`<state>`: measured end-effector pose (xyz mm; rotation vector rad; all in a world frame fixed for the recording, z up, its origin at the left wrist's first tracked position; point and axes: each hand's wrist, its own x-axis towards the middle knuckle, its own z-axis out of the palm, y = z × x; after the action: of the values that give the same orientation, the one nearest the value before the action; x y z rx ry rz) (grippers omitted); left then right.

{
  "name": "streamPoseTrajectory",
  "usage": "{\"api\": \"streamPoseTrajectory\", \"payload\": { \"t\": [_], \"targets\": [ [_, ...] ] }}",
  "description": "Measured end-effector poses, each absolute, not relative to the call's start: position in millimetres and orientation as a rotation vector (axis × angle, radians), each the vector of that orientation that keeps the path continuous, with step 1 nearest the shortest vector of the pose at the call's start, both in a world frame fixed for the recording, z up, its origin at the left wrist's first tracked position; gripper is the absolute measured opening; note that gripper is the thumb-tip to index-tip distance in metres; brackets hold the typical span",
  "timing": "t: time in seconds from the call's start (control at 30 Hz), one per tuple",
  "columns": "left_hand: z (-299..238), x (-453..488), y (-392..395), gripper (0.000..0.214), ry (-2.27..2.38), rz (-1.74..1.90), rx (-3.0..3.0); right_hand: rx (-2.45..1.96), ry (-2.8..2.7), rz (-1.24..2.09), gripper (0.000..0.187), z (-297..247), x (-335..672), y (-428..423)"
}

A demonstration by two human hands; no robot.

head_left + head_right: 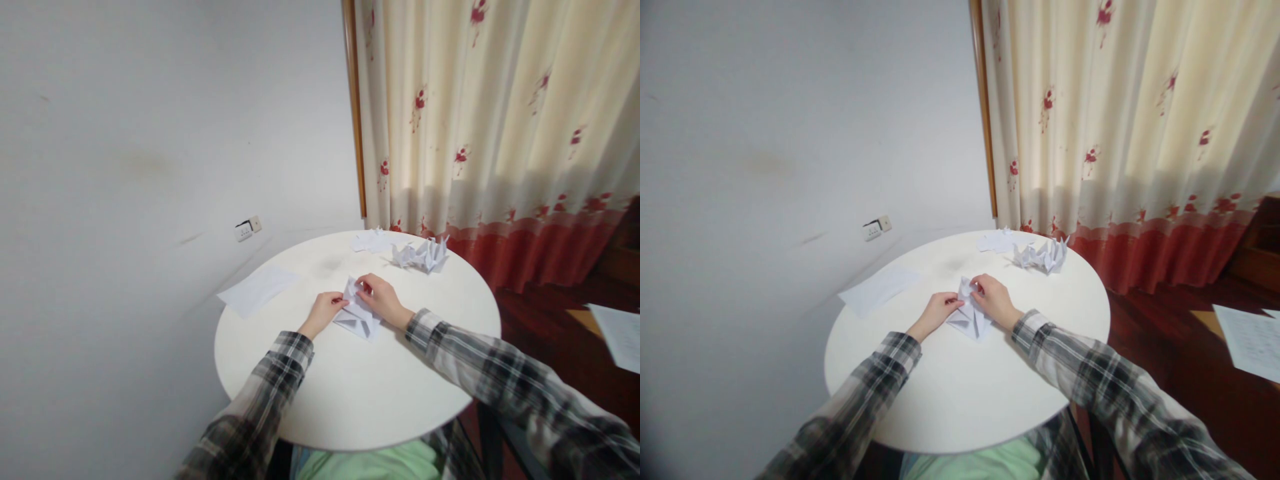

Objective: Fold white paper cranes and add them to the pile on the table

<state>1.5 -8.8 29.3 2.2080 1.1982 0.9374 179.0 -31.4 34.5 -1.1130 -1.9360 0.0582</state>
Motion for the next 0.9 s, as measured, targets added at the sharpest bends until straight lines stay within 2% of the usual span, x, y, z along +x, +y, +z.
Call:
{"api": "streamPoseTrajectory", "payload": {
  "t": [0.2, 0.33, 0.57, 0.77, 0.9],
  "targets": [
    [30.1, 2.6, -8.6, 0.015, 1.203, 0.939, 2.131, -1.017, -1.901, 0.057, 0.037, 29.9, 177.9, -25.9],
    [27.9, 1.8, -9.0, 0.012, 1.151, 0.934, 2.168, -1.064, -2.02, 0.273, 0.051, 24.1, 178.2, -23.5],
    [28.3, 1.7, -11.7, 0.025, 1.041, 0.888, 2.346, -1.11, -2.056, 0.455, 0.031, 22.9, 177.9, -23.9],
    [30.3, 5.3, -14.9, 0.031, 0.992, 0.848, 2.467, -1.036, -2.139, 0.473, 0.034, 27.0, 177.5, -29.1],
    [31.1, 5.8, -16.2, 0.027, 1.035, 0.836, 2.448, -1.013, -2.168, 0.446, 0.04, 25.4, 177.4, -30.0]
  ]
}}
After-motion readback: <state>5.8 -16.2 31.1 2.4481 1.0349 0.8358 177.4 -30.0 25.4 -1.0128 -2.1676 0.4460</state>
